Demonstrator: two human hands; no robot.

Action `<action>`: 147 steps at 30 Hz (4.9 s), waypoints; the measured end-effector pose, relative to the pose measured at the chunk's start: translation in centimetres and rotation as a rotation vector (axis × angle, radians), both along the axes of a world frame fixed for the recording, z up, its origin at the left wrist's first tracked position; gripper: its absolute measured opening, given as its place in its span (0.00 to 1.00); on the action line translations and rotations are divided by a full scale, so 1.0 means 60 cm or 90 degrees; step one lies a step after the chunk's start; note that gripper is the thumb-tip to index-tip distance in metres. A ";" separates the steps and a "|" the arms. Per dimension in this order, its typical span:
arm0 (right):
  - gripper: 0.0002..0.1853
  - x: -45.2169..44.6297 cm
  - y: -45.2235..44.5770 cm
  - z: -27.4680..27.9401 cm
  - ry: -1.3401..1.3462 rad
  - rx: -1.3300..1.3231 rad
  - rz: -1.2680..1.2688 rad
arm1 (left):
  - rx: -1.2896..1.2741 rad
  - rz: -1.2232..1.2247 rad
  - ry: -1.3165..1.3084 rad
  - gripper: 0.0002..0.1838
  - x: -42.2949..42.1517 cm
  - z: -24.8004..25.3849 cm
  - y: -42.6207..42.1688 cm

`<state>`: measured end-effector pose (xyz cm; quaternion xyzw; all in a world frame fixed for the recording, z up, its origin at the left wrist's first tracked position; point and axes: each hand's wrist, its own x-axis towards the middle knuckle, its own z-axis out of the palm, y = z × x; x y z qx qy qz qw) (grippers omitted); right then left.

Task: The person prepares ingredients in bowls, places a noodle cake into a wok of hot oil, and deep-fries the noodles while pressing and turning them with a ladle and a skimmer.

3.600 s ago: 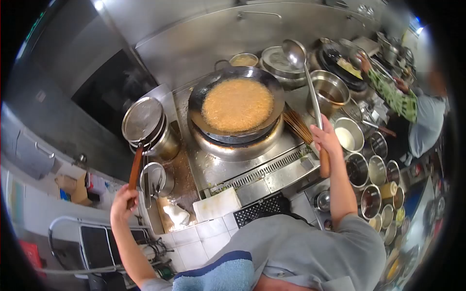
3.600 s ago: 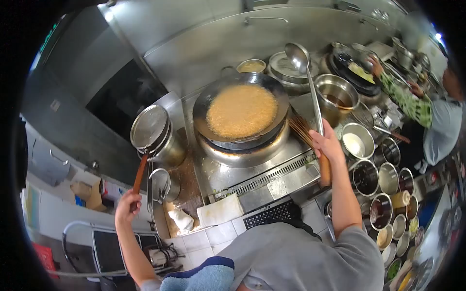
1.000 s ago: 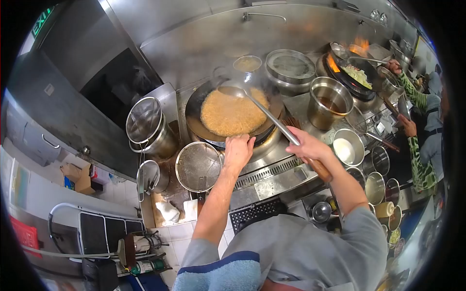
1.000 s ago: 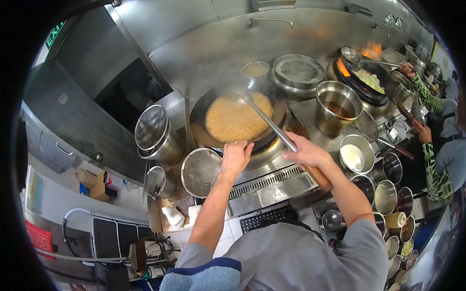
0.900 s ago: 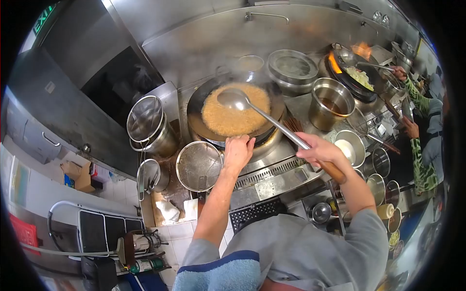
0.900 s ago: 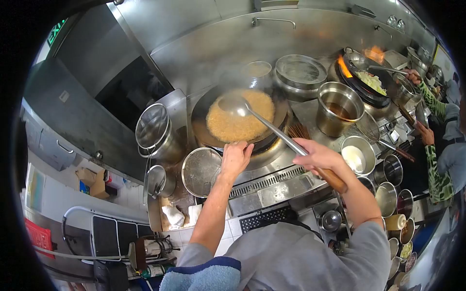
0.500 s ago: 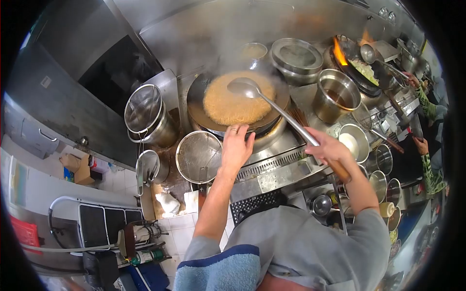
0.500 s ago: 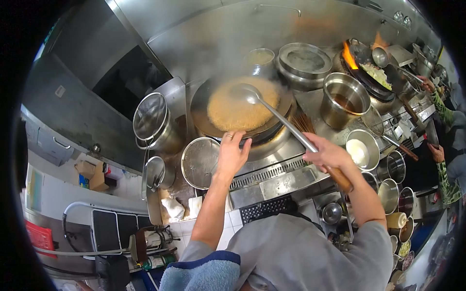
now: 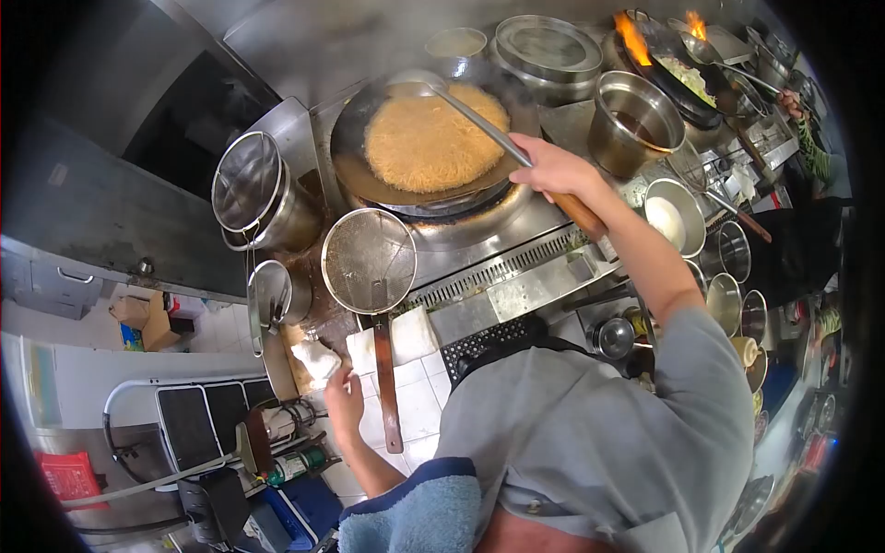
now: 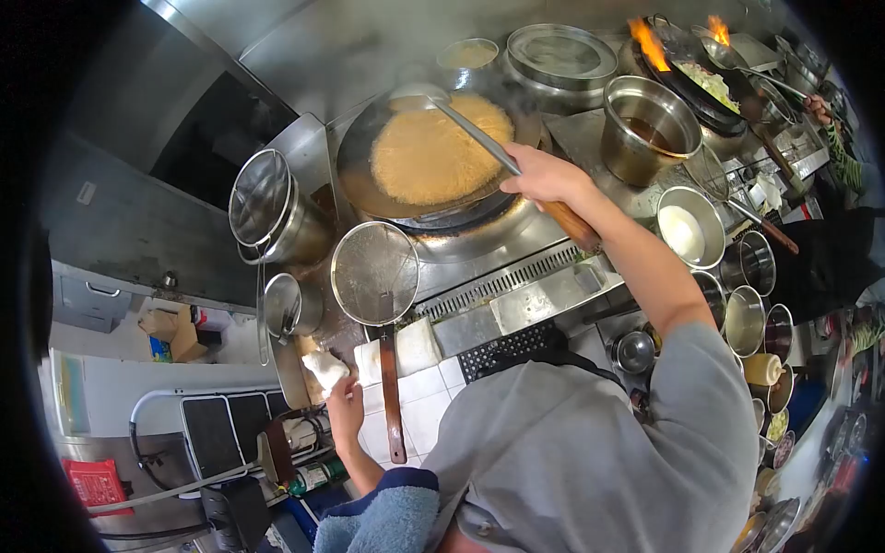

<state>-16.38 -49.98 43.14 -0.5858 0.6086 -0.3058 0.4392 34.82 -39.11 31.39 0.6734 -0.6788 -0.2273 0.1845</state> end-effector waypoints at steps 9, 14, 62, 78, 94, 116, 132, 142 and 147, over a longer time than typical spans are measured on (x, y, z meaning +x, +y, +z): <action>0.36 0.039 0.005 0.014 0.295 0.016 0.129 | 0.273 0.036 -0.002 0.16 0.099 -0.116 0.081; 0.40 0.050 0.095 0.041 0.434 0.049 0.121 | 0.347 -0.069 0.041 0.19 0.114 -0.145 0.072; 0.39 -0.001 0.074 0.035 0.421 0.000 0.199 | 0.034 0.134 0.474 0.09 -0.104 0.087 0.030; 0.39 0.042 0.029 0.033 0.367 -0.058 0.087 | -0.051 -0.098 0.266 0.21 -0.142 0.133 -0.248; 0.43 -0.001 0.165 0.052 0.447 -0.051 0.082 | -0.060 -0.185 0.041 0.24 -0.209 0.153 -0.385; 0.41 0.020 0.036 0.033 0.437 -0.012 0.121 | 0.003 -0.177 0.073 0.24 -0.175 0.108 -0.372; 0.42 0.018 0.174 0.036 0.427 -0.078 0.035 | 0.142 -0.234 0.172 0.21 -0.175 0.118 -0.393; 0.41 0.036 0.085 0.034 0.485 -0.044 0.102 | 0.048 -0.203 0.156 0.23 -0.153 0.108 -0.348; 0.42 0.029 0.143 0.071 0.522 0.065 0.140 | 0.013 -0.186 0.121 0.23 -0.162 0.111 -0.395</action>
